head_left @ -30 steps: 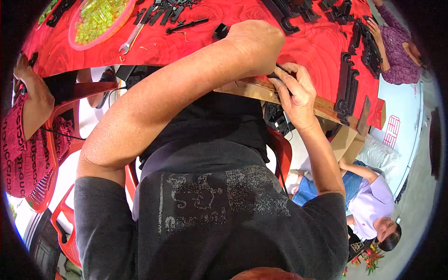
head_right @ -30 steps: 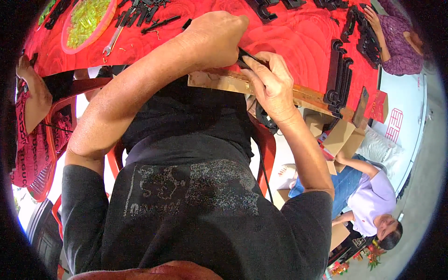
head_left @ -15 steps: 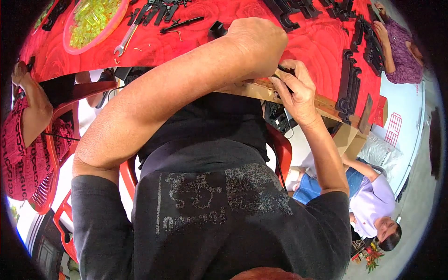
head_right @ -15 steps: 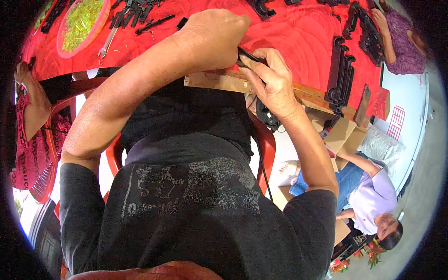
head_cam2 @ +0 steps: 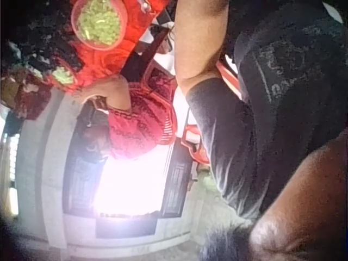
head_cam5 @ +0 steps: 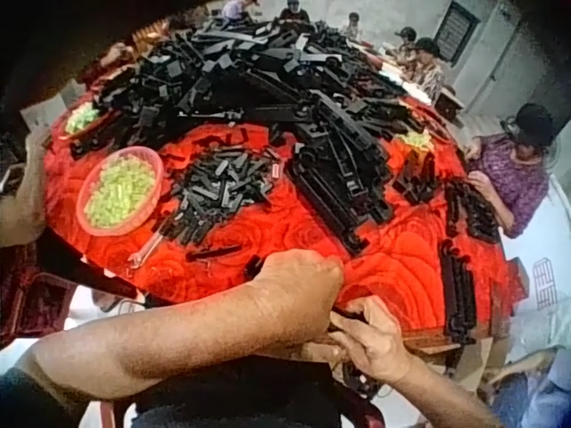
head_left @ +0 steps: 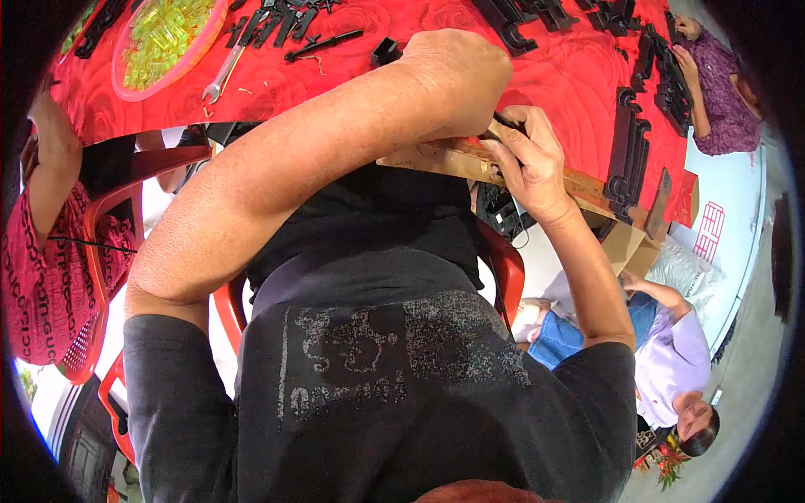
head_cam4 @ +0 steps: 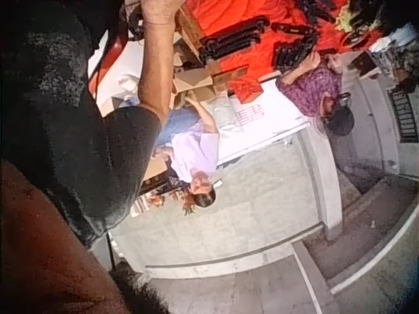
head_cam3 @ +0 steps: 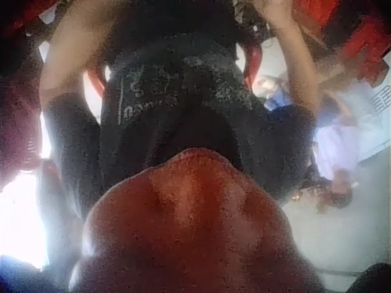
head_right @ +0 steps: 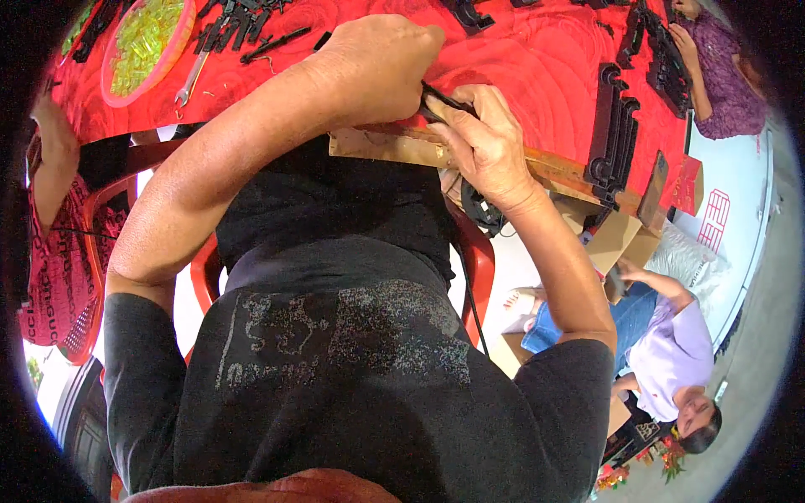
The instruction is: The person assembles small plastic components by hand, fitting plastic housing and assembly pins together at a workstation table.
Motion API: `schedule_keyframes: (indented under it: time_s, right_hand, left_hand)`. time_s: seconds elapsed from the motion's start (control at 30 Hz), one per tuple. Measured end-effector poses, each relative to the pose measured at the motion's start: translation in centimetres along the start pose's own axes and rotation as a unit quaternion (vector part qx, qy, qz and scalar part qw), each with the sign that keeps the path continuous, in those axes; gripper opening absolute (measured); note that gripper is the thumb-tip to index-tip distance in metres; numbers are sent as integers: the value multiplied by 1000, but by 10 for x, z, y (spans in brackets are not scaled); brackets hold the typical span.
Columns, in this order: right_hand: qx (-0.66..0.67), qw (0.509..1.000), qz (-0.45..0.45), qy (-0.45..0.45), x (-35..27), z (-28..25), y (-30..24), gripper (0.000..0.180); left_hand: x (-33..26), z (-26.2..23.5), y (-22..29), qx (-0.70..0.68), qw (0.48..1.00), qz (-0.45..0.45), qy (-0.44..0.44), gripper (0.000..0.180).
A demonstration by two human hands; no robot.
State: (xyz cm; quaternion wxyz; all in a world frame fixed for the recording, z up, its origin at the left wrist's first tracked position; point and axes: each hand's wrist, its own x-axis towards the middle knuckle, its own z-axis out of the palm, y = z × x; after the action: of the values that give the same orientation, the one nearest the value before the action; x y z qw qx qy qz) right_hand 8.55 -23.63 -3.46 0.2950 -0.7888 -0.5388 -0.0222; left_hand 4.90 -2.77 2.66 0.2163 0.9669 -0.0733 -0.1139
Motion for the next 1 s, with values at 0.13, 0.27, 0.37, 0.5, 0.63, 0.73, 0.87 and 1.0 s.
schedule_keyframes:
  time_s: [0.13, 0.27, 0.37, 0.5, 0.63, 0.73, 0.87, 1.0]
  right_hand:
    - [5, 1000, -4, -4, 2, -1, 0, 36]
    - [12, 1000, 3, -12, 1, -2, 2, 34]
    - [11, 1000, -1, -15, 3, -2, 3, 34]
    - [4, 1000, 1, -15, 5, -1, -1, 34]
    - [1, 1000, -5, 2, 2, -1, 1, 33]
    - [6, 1000, 4, -7, 3, -1, 0, 32]
    - [3, 1000, 1, -17, 4, -1, 1, 32]
    - [10, 1000, 5, -22, 5, -2, 0, 33]
  left_hand:
    - [0, -2, 0, -6, 1000, 4, -2, 24]
    - [4, 0, 2, -11, 1000, 10, 3, 24]
    - [5, 1, 1, -8, 1000, 21, 12, 23]
    - [3, 6, -8, -17, 999, 24, 30, 20]
    - [3, 6, -8, -16, 999, 39, 35, 18]
    - [2, 12, -14, -20, 997, 51, 58, 17]
    - [3, 15, -22, -10, 995, 56, 82, 20]
    - [1, 15, -23, -40, 994, 57, 81, 18]
